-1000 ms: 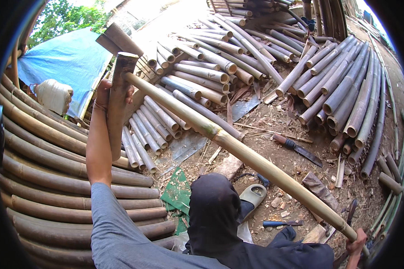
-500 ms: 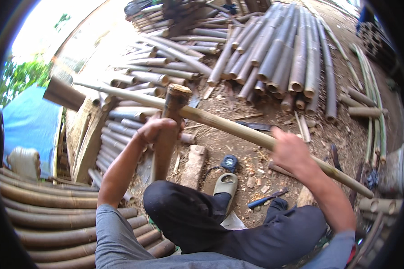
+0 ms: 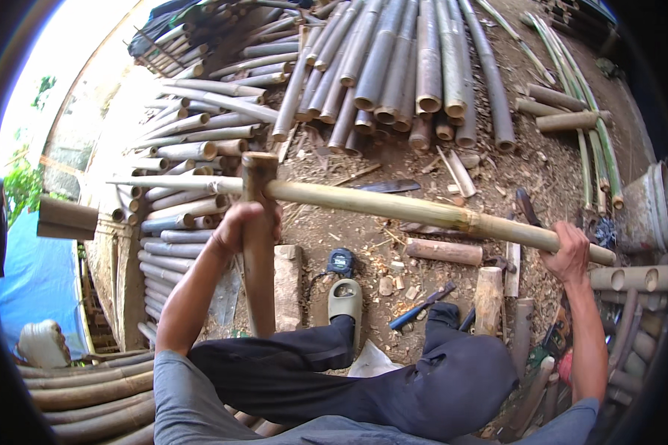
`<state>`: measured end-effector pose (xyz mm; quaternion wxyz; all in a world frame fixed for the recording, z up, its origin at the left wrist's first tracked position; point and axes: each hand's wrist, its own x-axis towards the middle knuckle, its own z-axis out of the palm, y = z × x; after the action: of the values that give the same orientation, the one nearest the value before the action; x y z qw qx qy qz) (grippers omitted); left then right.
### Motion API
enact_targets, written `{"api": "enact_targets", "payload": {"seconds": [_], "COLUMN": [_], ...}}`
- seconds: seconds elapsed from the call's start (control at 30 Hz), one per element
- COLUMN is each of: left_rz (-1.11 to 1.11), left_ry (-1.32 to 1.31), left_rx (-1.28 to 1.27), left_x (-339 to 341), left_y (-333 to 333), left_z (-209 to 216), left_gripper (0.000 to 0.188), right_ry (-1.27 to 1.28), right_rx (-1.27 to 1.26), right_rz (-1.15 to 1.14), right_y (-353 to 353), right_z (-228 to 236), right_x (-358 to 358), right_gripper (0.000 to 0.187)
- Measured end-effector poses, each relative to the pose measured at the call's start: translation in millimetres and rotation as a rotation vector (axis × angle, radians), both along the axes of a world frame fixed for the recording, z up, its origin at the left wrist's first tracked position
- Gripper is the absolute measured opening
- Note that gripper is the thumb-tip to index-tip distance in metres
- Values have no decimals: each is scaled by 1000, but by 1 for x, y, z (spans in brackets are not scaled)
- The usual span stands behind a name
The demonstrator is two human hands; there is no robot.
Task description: The person sits on the ground and uses a hammer and chisel to carve and shape a short piece of bamboo. They then insert a long bamboo pole into the carved piece and use a hammer to drive it in, creating a joint.
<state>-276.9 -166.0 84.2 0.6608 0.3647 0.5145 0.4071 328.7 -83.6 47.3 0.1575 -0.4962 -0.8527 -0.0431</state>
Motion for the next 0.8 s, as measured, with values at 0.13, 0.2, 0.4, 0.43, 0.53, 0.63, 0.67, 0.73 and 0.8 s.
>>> {"api": "enact_targets", "payload": {"seconds": [0.13,0.2,0.4,0.43,0.53,0.63,0.67,0.73,0.8], "left_rz": [-55,-70,-22,-18,-39,-46,-53,1,30], "left_ry": [-5,-26,-55,-59,-59,-85,-83,-35,-49], "left_rx": [-93,-122,-197,-214,-216,-244,-271,-355,-424], "left_x": [69,109,165,167,166,170,172,178,184], "left_y": [-3,-8,-17,-19,-26,-28,-25,-21,-17], "left_z": [-37,-59,-96,-99,-116,-116,-113,-107,-99], "left_gripper": [36,37,33,33,33,31,31,31,29], "right_ry": [61,41,-45,-75,-135,-165,-181,-84,-103], "right_rx": [-198,-350,-557,-593,-882,-862,-762,-512,-452], "right_rz": [105,155,136,127,86,70,43,62,35], "right_y": [-10,-12,-5,-4,4,2,-4,-16,-21], "right_z": [-26,-37,-36,-34,-28,-28,-37,-56,-72], "right_x": [-23,-53,-71,-71,-77,-79,-80,-80,-80], "right_gripper": [33,34,33,33,32,28,28,25,26]}}
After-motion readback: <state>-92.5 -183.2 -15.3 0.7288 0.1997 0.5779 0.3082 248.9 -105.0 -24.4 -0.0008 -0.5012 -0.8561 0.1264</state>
